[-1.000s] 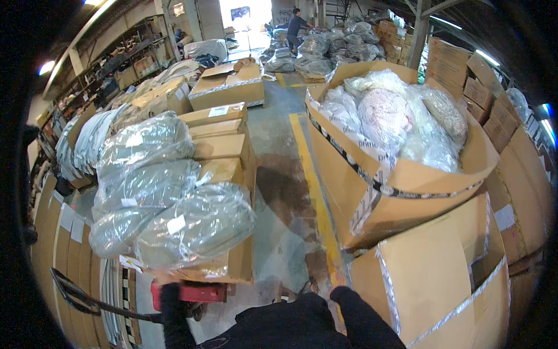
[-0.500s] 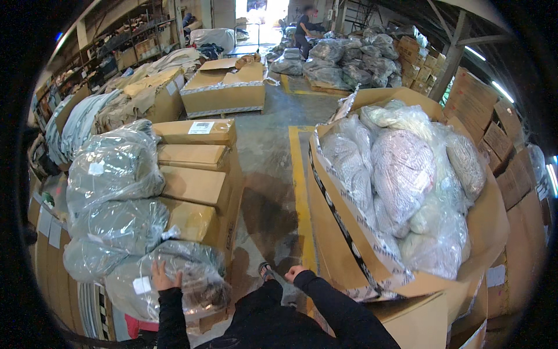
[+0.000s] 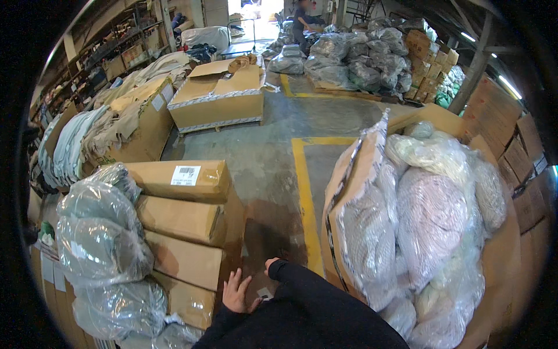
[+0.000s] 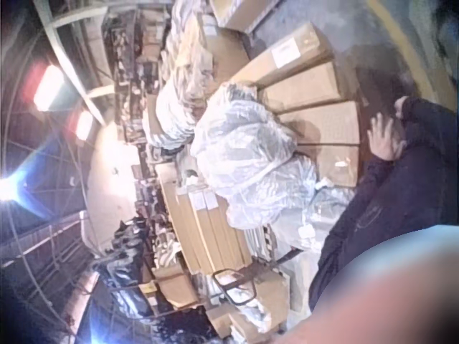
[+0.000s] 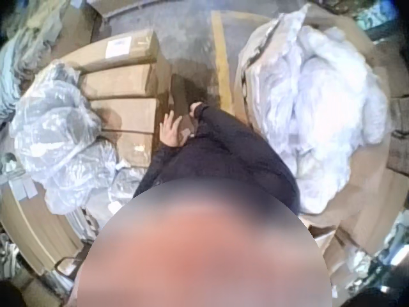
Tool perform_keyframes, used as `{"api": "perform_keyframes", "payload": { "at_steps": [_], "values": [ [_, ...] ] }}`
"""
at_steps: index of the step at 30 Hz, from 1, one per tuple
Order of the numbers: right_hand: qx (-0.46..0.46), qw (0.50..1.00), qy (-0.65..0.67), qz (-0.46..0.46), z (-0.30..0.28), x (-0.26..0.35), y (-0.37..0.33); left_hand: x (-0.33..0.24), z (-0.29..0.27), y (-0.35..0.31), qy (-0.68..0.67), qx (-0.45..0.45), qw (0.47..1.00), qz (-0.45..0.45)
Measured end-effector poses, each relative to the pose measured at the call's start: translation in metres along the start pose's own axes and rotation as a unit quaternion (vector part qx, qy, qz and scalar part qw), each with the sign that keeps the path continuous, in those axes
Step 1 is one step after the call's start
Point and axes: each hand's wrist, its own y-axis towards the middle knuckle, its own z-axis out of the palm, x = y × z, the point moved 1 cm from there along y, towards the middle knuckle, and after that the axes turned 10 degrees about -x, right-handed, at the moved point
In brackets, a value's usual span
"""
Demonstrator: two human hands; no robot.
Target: The person uses a manual pallet jack to lift and move a pallet of wrapped goods through a warehouse. They position the jack under the pallet, lift the load, and pull it along marked aisles, navigating around stacked boxes and rolls.
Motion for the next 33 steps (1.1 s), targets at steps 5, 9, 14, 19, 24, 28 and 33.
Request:
{"api": "perform_keyframes", "payload": {
  "at_steps": [5, 9, 14, 19, 24, 28, 33],
  "values": [
    [0.115, 0.99, -0.067, -0.038, -0.037, -0.036, 0.112, 0.077, 0.024, 0.049, 0.045, -0.046, 0.992, -0.109],
    [0.094, 0.991, -0.036, -0.088, -0.098, -0.056, 0.174, 0.107, 0.029, 0.113, -0.015, -0.019, 0.98, -0.197],
    [-0.025, 0.997, 0.07, -0.013, -0.205, -0.131, 0.238, 0.127, 0.053, 0.251, -0.015, 0.088, 0.984, -0.156],
    [-0.175, 0.96, 0.17, 0.134, -0.269, -0.263, 0.24, 0.151, 0.079, 0.38, -0.039, 0.131, 0.977, -0.166],
    [-0.123, 0.964, 0.026, 0.235, -0.24, -0.381, 0.205, 0.193, 0.118, 0.479, -0.079, 0.204, 0.952, -0.213],
    [-0.013, 0.897, 0.191, 0.398, -0.205, -0.421, 0.207, 0.238, 0.139, 0.562, -0.059, 0.259, 0.933, -0.241],
    [-0.108, 0.955, 0.128, 0.246, -0.263, -0.409, 0.284, 0.287, 0.151, 0.717, 0.021, 0.286, 0.949, -0.134]
  ]
}}
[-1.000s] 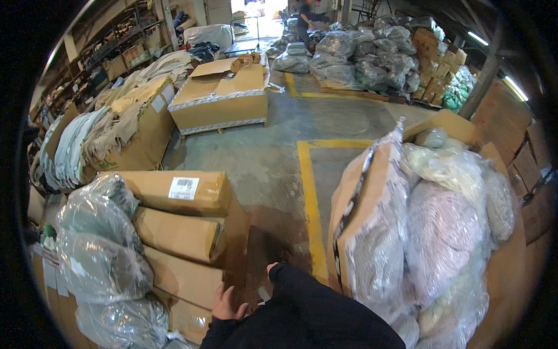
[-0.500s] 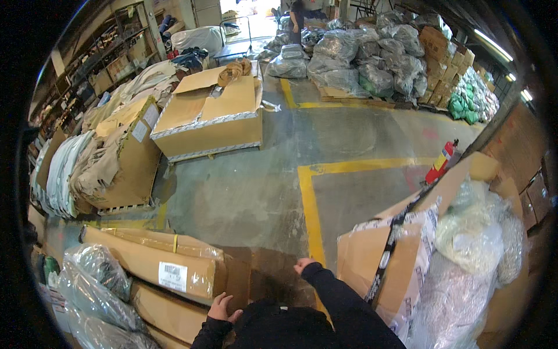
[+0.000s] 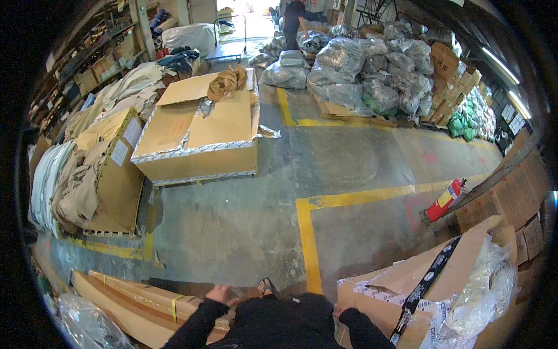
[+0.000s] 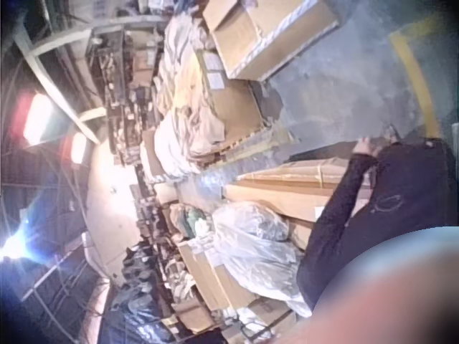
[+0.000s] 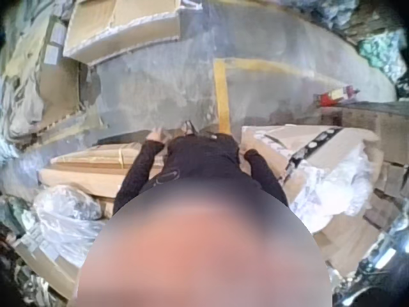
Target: The person uses a manual pallet jack to lift and move a pallet of wrapped goods through a warehouse. They position the jack under the pallet, lift the load, and pull it along marked aisles, navigating around stacked boxes and rolls.
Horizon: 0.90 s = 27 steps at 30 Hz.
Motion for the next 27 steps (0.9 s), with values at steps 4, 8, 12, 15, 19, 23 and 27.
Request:
{"api": "perform_keyframes", "payload": {
  "at_steps": [4, 8, 12, 15, 19, 23, 27],
  "values": [
    [-0.059, 0.942, 0.313, 0.109, -0.093, 0.08, 0.105, -0.031, -0.083, 0.125, 0.027, -0.087, 0.99, 0.106],
    [-0.086, 0.961, 0.258, 0.054, -0.164, 0.135, 0.203, -0.09, -0.115, 0.247, -0.005, -0.129, 0.98, 0.152],
    [-0.042, 0.971, 0.206, 0.112, -0.195, 0.118, 0.296, -0.107, -0.069, 0.358, -0.031, -0.084, 0.991, 0.1],
    [0.012, 0.983, 0.131, 0.129, -0.22, 0.066, 0.361, -0.064, -0.014, 0.41, 0.009, 0.009, 1.0, -0.011],
    [0.141, 0.967, 0.039, 0.207, -0.282, -0.013, 0.451, 0.032, 0.008, 0.429, 0.106, 0.244, 0.954, -0.139],
    [-0.016, 0.967, 0.087, 0.239, -0.373, -0.057, 0.556, 0.06, -0.013, 0.453, -0.193, 0.048, 0.897, -0.394],
    [-0.089, 0.974, 0.145, 0.151, -0.444, -0.036, 0.668, 0.02, -0.02, 0.554, -0.278, 0.009, 0.862, -0.425]
  ]
}}
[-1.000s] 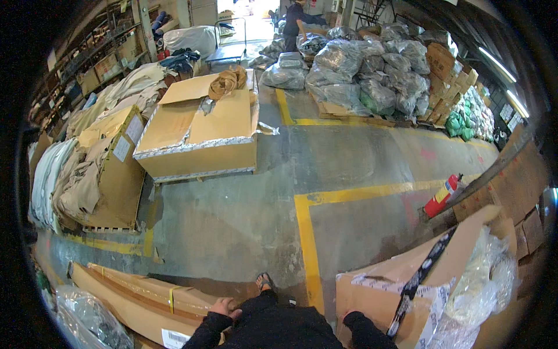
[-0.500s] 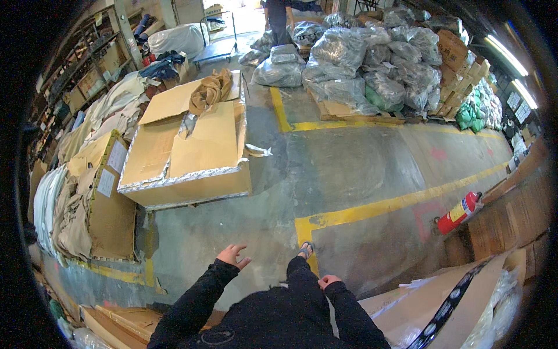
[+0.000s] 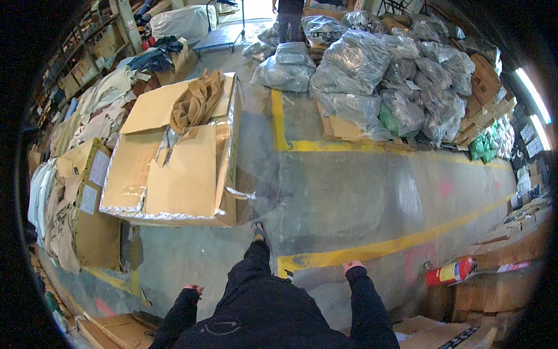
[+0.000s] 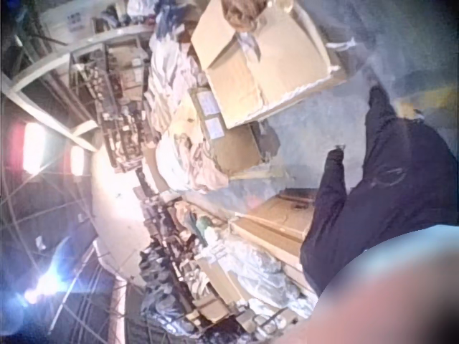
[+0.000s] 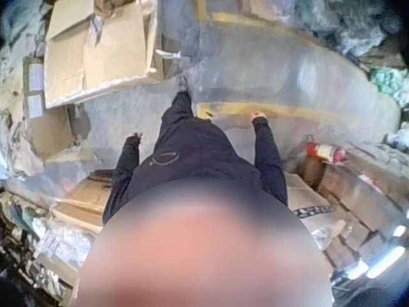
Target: The person uses a manual pallet jack to lift and move a pallet of wrapped goods through a warehouse. They position the jack under the pallet, lift the load, and pull it along marked aisles, navigating around stacked boxes and rolls.
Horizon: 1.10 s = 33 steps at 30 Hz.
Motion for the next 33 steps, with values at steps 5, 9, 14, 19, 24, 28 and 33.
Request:
{"api": "perform_keyframes", "payload": {
  "at_steps": [5, 9, 14, 19, 24, 28, 33],
  "values": [
    [0.001, 0.994, 0.103, -0.029, 0.014, 0.126, 0.074, -0.177, 0.049, 0.102, 0.149, 0.072, 0.974, 0.155],
    [0.114, 0.993, 0.001, 0.009, 0.01, 0.202, 0.11, -0.366, 0.042, 0.19, 0.279, 0.094, 0.917, 0.271],
    [0.059, 0.976, 0.182, 0.101, -0.036, 0.262, 0.2, -0.641, -0.007, 0.223, 0.272, -0.005, 0.88, 0.389],
    [0.044, 0.978, 0.174, 0.106, -0.063, 0.315, 0.312, -0.813, -0.003, 0.222, 0.073, 0.009, 0.907, 0.415],
    [0.151, 0.968, 0.123, 0.156, -0.086, 0.362, 0.435, -0.812, 0.045, 0.278, -0.001, 0.012, 0.94, 0.342],
    [0.101, 0.994, 0.047, 0.019, -0.15, 0.421, 0.552, -0.757, 0.043, 0.323, 0.288, 0.087, 0.929, 0.214],
    [-0.063, 0.945, 0.308, 0.09, -0.269, 0.506, 0.625, -0.779, 0.028, 0.363, 0.364, 0.121, 0.909, 0.165]
  ]
}}
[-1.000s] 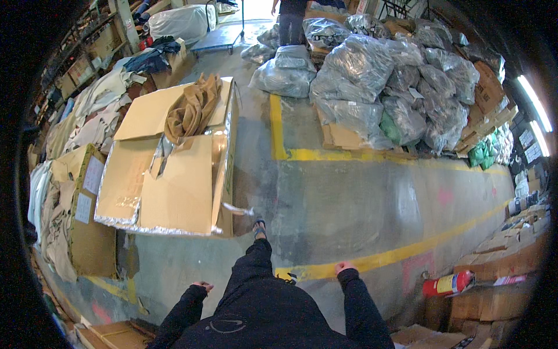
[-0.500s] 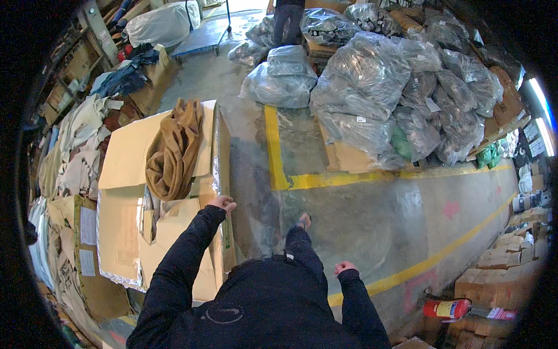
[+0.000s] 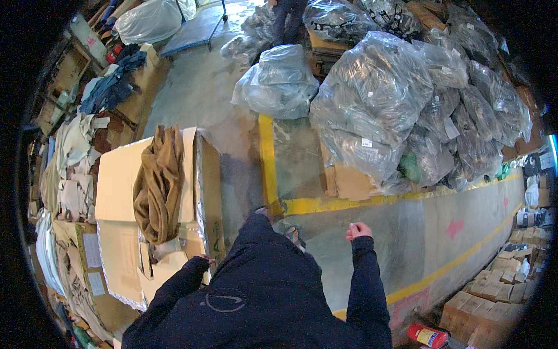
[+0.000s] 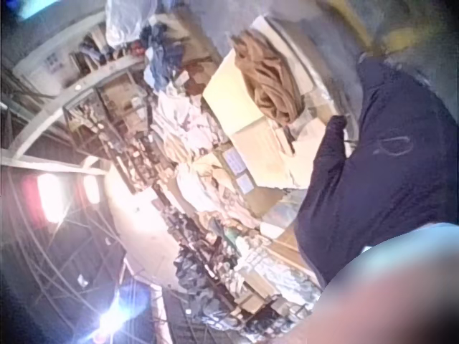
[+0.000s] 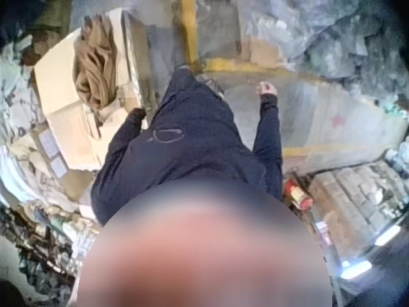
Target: The person uses a manual pallet jack to lift and move a pallet of wrapped goods through a warehouse. They position the jack under the pallet, lift the load, and pull it along marked aisles, navigating around stacked boxes and rolls.
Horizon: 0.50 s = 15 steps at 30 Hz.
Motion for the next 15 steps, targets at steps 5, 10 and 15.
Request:
{"api": "perform_keyframes", "payload": {
  "at_steps": [5, 10, 15],
  "values": [
    [-0.116, 0.986, 0.116, 0.003, 0.001, 0.013, -0.025, -0.124, -0.133, 0.131, 0.227, 0.073, 0.968, 0.079],
    [-0.189, 0.946, 0.166, 0.202, 0.046, -0.133, -0.172, -0.413, -0.348, 0.216, 0.223, -0.179, 0.925, 0.25],
    [-0.39, 0.609, 0.476, 0.5, 0.124, -0.239, -0.387, -0.742, -0.455, 0.125, 0.13, -0.375, 0.788, 0.47]
  ]
}}
